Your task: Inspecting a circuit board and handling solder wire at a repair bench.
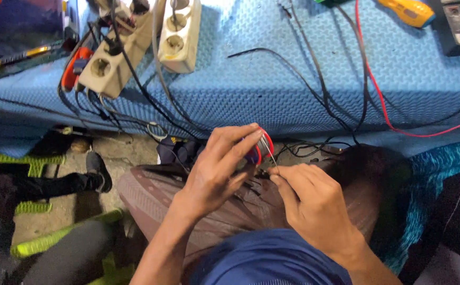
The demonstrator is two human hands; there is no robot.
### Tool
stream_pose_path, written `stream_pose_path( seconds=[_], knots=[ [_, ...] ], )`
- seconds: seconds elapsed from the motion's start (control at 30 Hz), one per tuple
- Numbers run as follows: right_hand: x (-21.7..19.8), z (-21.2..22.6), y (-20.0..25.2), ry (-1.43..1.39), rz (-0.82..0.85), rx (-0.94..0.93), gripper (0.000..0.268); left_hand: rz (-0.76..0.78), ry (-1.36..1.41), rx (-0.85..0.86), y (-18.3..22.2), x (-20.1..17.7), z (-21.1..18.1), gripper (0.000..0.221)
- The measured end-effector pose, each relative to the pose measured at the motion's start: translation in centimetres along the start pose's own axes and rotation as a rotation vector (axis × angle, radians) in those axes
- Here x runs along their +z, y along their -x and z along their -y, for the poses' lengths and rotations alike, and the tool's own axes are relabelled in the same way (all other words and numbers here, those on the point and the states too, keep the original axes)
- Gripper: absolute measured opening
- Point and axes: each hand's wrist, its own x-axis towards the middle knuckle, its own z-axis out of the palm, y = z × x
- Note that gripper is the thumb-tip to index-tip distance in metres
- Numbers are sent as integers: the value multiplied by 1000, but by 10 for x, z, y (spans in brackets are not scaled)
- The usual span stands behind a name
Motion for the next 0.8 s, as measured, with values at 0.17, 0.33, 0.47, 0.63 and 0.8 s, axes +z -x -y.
stream_pose_path(
  seconds=[0.17, 0.33, 0.47, 0.63, 0.8],
  knots=[
    [-14, 10, 16, -68, 42, 65, 13, -13, 69, -95, 13, 2, 6, 55],
    [-8, 12, 30, -36, 95, 87, 16, -25, 127, -188, 17, 7, 0, 50],
    [-3, 11, 29, -67, 39, 58, 16, -178, 138, -207, 16, 13, 2, 55],
    [5, 7, 27, -116, 17, 55, 18, -351, 215, -366, 12, 15, -5, 56],
    [13, -1, 32, -69, -17, 57, 13, -417, 390, -486, 23, 27, 3, 57]
  ],
)
